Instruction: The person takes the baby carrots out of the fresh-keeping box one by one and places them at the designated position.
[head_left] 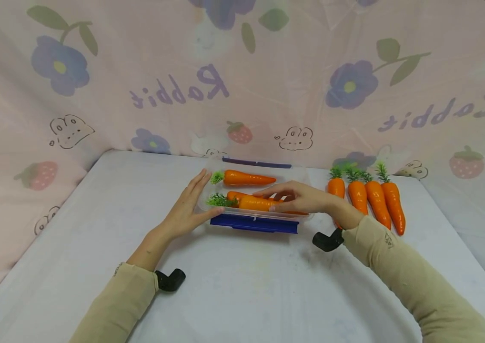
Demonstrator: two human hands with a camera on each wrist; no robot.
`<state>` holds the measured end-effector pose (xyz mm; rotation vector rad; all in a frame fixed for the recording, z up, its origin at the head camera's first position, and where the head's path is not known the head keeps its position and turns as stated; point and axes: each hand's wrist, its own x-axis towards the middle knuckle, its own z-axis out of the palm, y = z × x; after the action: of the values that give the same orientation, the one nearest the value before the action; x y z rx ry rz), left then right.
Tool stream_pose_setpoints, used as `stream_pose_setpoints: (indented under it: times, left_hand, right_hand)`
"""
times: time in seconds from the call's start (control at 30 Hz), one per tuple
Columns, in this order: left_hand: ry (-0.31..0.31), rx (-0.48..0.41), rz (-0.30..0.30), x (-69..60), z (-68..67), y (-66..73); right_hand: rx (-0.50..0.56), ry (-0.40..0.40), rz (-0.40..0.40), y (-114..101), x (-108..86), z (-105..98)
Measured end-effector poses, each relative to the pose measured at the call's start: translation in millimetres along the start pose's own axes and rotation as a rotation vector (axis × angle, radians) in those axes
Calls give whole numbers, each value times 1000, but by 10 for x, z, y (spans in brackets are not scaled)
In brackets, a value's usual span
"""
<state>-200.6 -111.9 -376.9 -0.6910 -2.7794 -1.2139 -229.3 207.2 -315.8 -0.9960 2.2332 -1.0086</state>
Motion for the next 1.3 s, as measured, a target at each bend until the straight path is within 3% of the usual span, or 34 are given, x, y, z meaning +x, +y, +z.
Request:
stream_pose_setpoints:
  times: [0.57,0.9,1.3]
  left_hand:
    - [-2,-16,7,2,2,-10]
    - [-3,-12,9,1,2,-26]
    - [-9,-14,-10,-4,-6,-1]
  right_hand:
    - [-141,289,-225,8,-75,217]
    - [-246,491,-256,-31,-90,311]
    - [-290,843,-268,-85,-96,375]
